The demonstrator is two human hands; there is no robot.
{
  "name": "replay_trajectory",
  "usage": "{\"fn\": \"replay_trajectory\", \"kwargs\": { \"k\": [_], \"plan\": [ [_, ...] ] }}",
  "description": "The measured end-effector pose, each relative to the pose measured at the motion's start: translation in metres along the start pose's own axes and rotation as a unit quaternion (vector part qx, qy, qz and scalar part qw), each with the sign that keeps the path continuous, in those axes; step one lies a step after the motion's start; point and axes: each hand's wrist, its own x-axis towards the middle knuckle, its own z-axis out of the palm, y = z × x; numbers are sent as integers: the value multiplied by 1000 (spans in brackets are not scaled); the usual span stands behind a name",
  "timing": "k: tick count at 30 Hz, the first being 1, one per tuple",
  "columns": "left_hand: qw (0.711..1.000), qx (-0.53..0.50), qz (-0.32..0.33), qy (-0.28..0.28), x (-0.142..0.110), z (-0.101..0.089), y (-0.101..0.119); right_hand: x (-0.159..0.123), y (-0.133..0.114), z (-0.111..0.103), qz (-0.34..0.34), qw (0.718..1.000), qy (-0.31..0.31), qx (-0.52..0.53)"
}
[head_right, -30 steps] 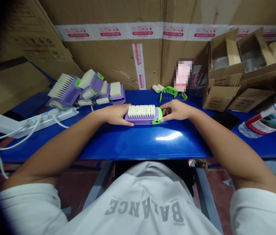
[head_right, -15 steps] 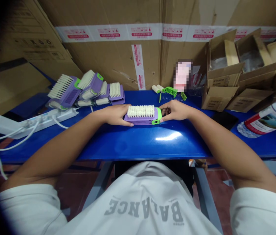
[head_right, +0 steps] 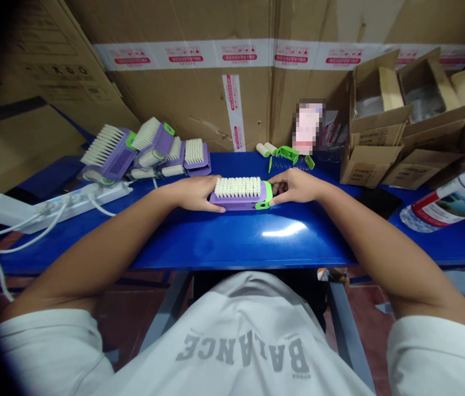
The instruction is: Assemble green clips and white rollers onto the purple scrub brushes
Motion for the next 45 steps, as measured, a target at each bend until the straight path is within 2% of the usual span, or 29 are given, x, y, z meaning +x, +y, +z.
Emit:
{"fn": "replay_trajectory", "kwargs": {
  "k": [4,20,45],
  "plan": [
    [999,28,-23,-2,0,-1,2,0,-1,0,5,1000,-2,-2],
    [999,39,-24,6,-1,0,2,0,6,1,-18,1000,4,-1],
    [999,45,-21,0,0,-1,4,0,3,1,-22,1000,11,-2]
  ]
}}
